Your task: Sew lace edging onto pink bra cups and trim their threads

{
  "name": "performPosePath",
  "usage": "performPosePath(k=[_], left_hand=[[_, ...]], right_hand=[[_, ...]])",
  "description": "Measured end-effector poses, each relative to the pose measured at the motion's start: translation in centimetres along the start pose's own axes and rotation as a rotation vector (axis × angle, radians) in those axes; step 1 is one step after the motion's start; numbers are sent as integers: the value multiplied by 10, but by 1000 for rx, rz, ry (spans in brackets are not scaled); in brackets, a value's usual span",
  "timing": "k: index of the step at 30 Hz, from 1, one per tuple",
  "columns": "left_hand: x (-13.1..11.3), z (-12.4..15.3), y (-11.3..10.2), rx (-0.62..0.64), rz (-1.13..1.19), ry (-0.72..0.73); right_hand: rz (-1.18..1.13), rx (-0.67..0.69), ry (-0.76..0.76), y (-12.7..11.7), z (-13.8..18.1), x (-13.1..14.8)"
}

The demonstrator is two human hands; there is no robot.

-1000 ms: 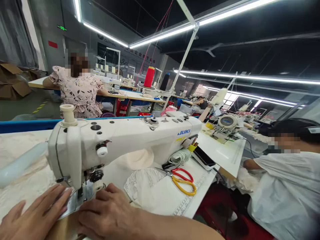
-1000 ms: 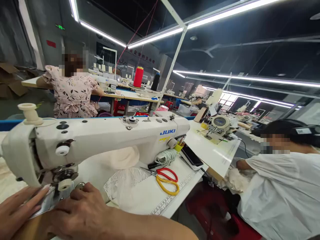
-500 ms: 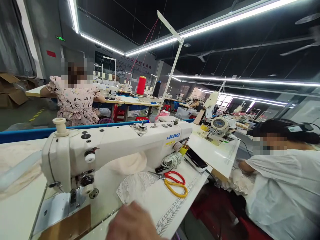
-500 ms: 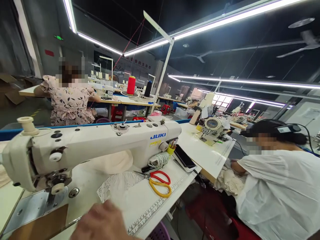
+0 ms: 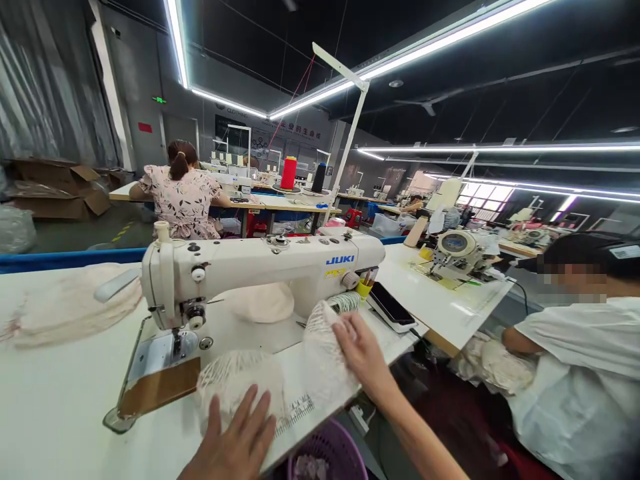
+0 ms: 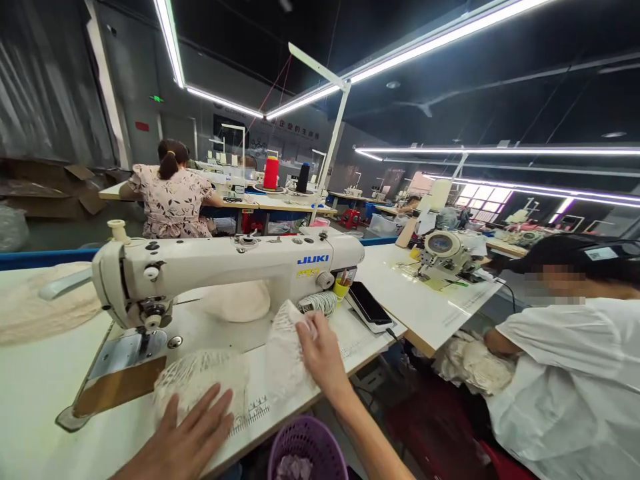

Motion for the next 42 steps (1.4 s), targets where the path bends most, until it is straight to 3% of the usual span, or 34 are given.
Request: performPosePath(k=[2,4,7,10,12,14,16,19,23,29,33,42], left_hand=[[-7,-29,-10,57,351,69],[-14,-51,-24,24,471,90],[-16,-58,-43,-81,628,84],[2,-31,-54,-128,841,1],[22,0,-60,-122,1125,-105],[42,35,-63,-106,1533,-243],[57,66,-65,-100,1698,-341],[70,96,-62,-115,1575,-370],[69,106,-59,-107,1525,-295],[56,103,-74,6,1380,-149],[58,110,-74,-23,1299,-172],[57,122,-65,-40,1133,-212]], right_hand=[[-25,-36,39,-36,0,7],[-48,-93,47,-59,1,23],[-66,-167,-36,-62,2,54],[-39,-67,-190,-25,3,86],[-10,148,-307,14,8,106],[-17,450,-478,52,19,124],[-119,645,-617,79,32,135],[-285,650,-527,96,38,131],[-303,610,-369,96,30,118],[-392,817,-304,112,16,129],[-384,866,-211,130,13,129],[-360,837,-280,113,19,133]])
Point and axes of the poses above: each hand's wrist, its own z-axis away from the middle knuckle, its own y-axis out of the palm, x = y × z, the point moved 2 cm from there along -z, towards the middle knuckle, and after that the axes turned 7 degrees about x, right-handed, at the moved point
